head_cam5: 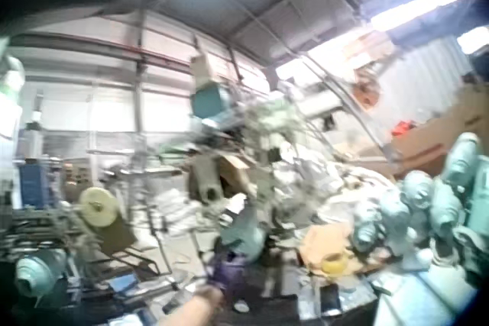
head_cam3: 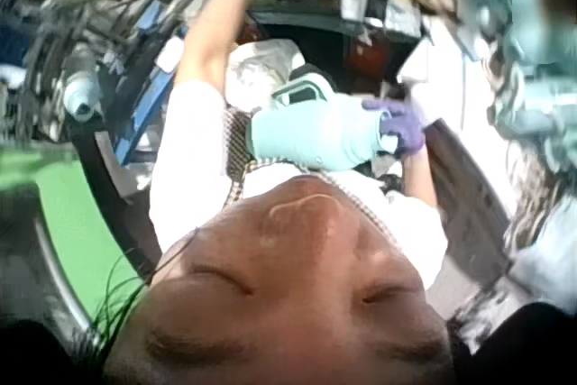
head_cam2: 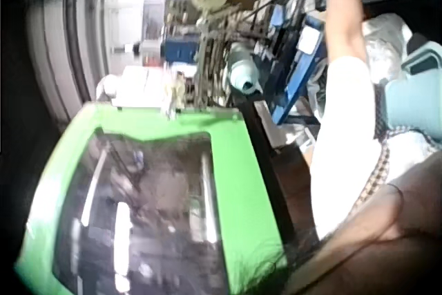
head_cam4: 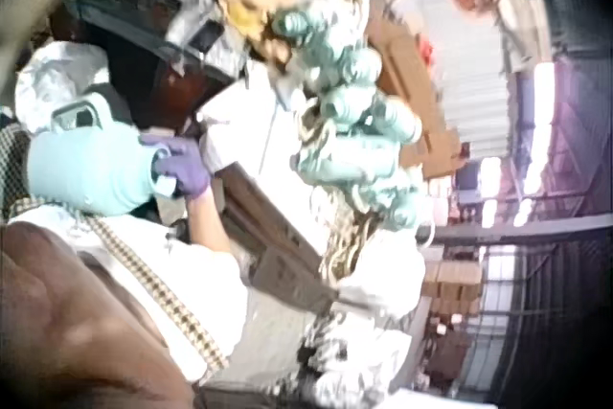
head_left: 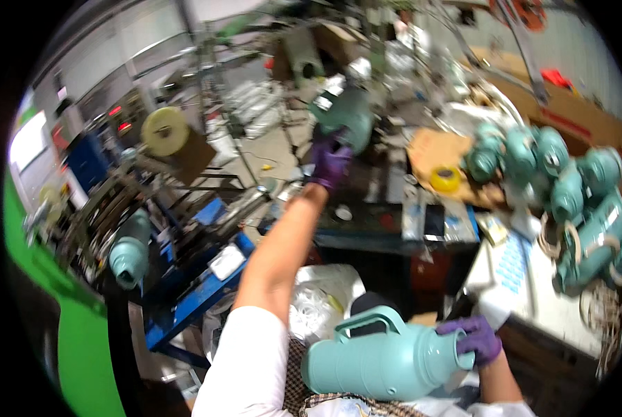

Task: The person assembles light blue plastic containers by inserting a white plastic ring into the container's opening and then attaching a beige carrying handle. The person handles the containers one at a time, placing the finished units on a nearby table.

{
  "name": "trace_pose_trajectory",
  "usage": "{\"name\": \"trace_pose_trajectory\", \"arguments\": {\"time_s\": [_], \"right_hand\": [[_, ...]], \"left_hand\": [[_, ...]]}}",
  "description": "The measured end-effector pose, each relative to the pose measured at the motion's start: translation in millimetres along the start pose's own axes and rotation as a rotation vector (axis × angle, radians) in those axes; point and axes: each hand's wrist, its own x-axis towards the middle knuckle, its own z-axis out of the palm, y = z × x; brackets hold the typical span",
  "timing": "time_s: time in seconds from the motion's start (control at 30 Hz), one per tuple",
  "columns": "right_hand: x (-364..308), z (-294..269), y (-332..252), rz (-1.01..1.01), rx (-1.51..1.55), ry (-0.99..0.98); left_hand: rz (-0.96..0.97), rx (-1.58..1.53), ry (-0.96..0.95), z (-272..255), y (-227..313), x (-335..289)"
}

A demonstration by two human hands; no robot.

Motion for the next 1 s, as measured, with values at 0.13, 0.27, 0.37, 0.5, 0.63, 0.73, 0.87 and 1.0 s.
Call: {"name": "trace_pose_trajectory", "arguments": {"time_s": [0.13, 0.27, 0.37, 0.5, 0.63, 0.73, 0.87, 1.0], "right_hand": [[14, 12, 2, -0.06, -0.143, -0.184], [28, 34, 4, 0.027, 0.038, -0.231], [41, 45, -5, 0.194, 0.133, -0.094], [42, 54, -8, 0.193, 0.121, -0.018], [22, 50, 7, 0.066, 0.021, 0.02], [-21, -1, 20, -0.084, -0.322, 0.169], [-114, -150, 30, -0.136, -1.344, 1.074], [-250, -272, 42, 0.731, -2.121, 1.344]], "left_hand": [[-0.219, -0.108, -0.238, -16, 1, 2], [-0.163, 0.454, -0.256, -12, 67, -5], [-0.144, -0.128, -0.582, -12, 166, -48], [0.086, -0.176, -1.182, -21, 296, -125], [-0.146, -0.129, -1.115, -30, 331, -171], [-0.305, -0.14, -0.935, -48, 306, -180], [-0.592, -0.365, -0.611, -90, 274, -172], [-0.763, -0.27, -0.449, -119, 252, -144]]}}
